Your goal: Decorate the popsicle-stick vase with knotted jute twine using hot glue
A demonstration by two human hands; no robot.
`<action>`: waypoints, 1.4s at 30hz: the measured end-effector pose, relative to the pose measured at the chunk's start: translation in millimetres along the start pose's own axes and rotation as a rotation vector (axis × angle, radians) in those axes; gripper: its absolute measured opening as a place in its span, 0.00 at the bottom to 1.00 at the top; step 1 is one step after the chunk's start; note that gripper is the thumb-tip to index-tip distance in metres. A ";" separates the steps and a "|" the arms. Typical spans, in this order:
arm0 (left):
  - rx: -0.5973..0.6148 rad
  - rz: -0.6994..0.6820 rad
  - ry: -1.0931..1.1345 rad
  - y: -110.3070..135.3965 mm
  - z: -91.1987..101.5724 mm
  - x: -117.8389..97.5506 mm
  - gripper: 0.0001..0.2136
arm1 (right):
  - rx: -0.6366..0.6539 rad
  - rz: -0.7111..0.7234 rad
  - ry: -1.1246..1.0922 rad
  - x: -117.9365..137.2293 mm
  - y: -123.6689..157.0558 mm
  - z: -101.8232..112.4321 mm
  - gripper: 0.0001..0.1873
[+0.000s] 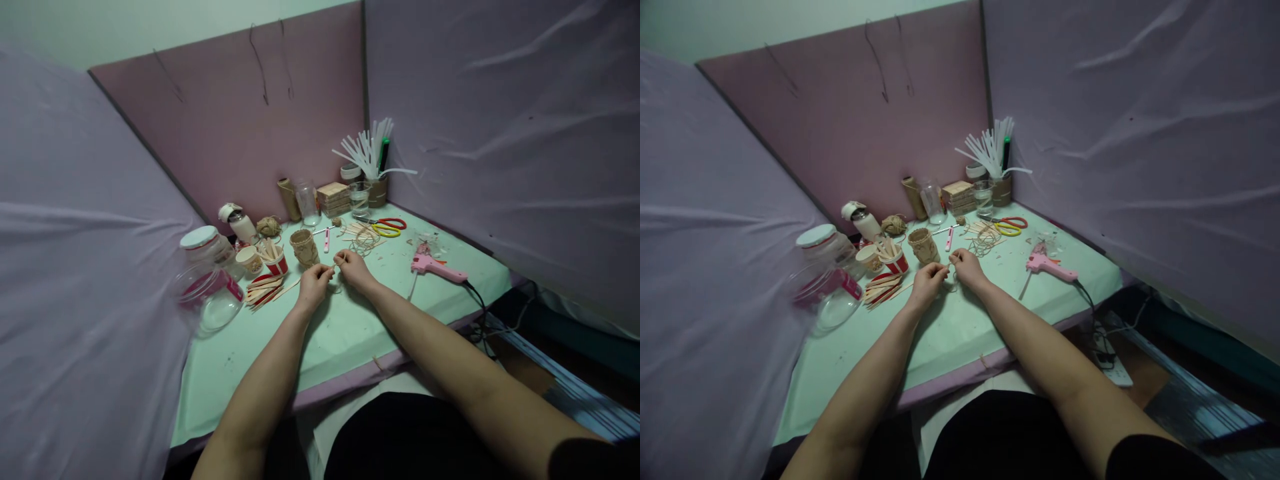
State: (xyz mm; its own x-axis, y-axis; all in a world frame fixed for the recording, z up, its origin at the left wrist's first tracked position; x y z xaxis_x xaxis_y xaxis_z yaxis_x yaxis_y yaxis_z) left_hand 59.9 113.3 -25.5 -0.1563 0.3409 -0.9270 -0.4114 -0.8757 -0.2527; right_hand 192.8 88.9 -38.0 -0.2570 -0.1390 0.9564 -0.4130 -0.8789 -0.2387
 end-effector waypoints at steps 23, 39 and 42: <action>-0.069 0.196 0.129 0.3 10.0 -5.1 0.06 | 0.457 -0.001 0.000 31.2 5.6 1.1 0.11; 0.069 0.166 -0.400 -83.0 127.6 -56.1 0.01 | 0.525 -0.134 0.086 20.0 12.0 -0.9 0.13; -0.288 0.341 -0.408 -126.7 176.0 -49.4 0.07 | 0.552 -0.139 0.120 20.6 16.5 -0.6 0.12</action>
State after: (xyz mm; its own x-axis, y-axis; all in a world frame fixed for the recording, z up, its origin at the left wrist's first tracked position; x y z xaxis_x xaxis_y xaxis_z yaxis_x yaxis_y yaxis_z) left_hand -38.3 267.6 101.1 -0.5916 0.0786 -0.8024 -0.0271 -0.9966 -0.0776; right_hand 180.1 71.8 -22.3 -0.3434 0.0195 0.9390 0.0588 -0.9974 0.0422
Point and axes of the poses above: each hand's wrist, its own y-axis away from the middle knuckle, its own z-axis out of the back of the hand, x = y × z, the point moved 5 cm from there along -y, towards the middle knuckle, and after that the axes turned 4 degrees about y, right-handed, at the moved point
